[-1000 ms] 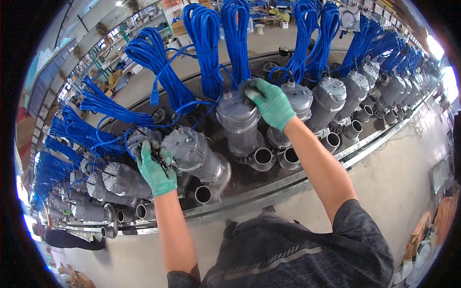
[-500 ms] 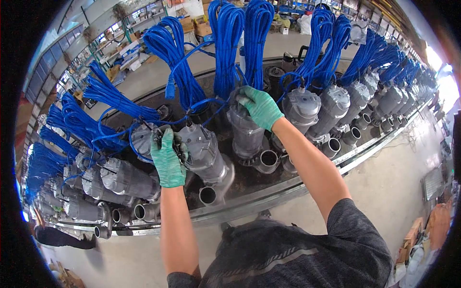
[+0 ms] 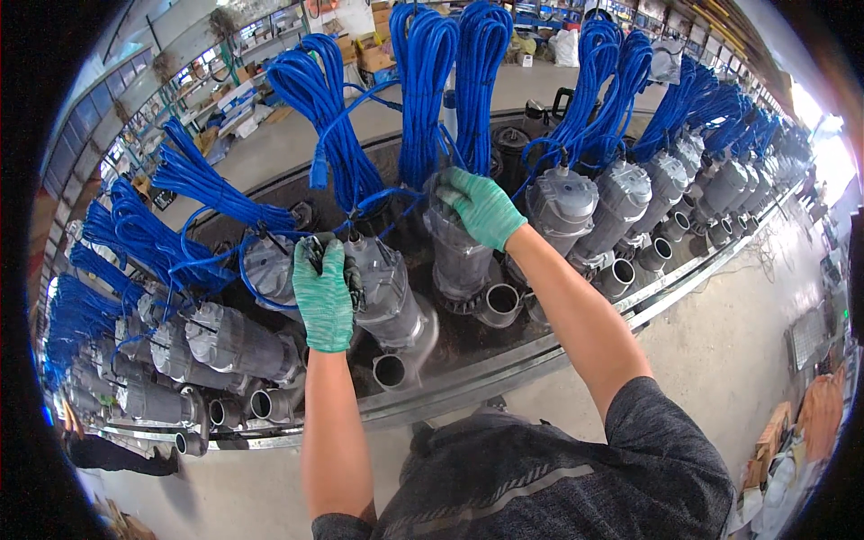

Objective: The person picks up small metal components from a box on the floor and moves to a row of industrial pump housings on a workbench. The person installs the components onto each housing while attaching a blue wire to them by hand.

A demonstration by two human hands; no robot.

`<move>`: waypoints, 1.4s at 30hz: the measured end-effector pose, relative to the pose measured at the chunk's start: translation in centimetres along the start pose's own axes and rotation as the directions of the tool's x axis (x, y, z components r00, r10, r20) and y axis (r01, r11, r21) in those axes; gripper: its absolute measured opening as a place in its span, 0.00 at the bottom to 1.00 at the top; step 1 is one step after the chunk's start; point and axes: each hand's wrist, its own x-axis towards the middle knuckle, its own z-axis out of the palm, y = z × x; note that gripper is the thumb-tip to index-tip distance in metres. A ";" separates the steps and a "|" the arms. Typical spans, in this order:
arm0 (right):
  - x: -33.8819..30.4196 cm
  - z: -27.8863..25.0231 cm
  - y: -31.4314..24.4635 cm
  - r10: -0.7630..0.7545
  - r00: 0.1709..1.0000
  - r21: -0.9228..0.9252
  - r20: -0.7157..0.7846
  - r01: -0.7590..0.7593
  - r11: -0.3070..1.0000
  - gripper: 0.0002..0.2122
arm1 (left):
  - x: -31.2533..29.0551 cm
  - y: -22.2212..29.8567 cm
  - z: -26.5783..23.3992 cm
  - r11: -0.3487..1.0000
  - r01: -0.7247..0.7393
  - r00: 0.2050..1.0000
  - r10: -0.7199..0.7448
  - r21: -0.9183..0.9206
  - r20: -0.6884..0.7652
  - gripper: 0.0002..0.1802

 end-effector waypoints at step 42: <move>0.3 -1.2 -3.0 0.104 0.994 -0.413 0.015 -0.089 0.907 0.16 | -0.3 -0.2 -0.3 0.992 -0.117 0.993 0.117 0.037 0.004 0.03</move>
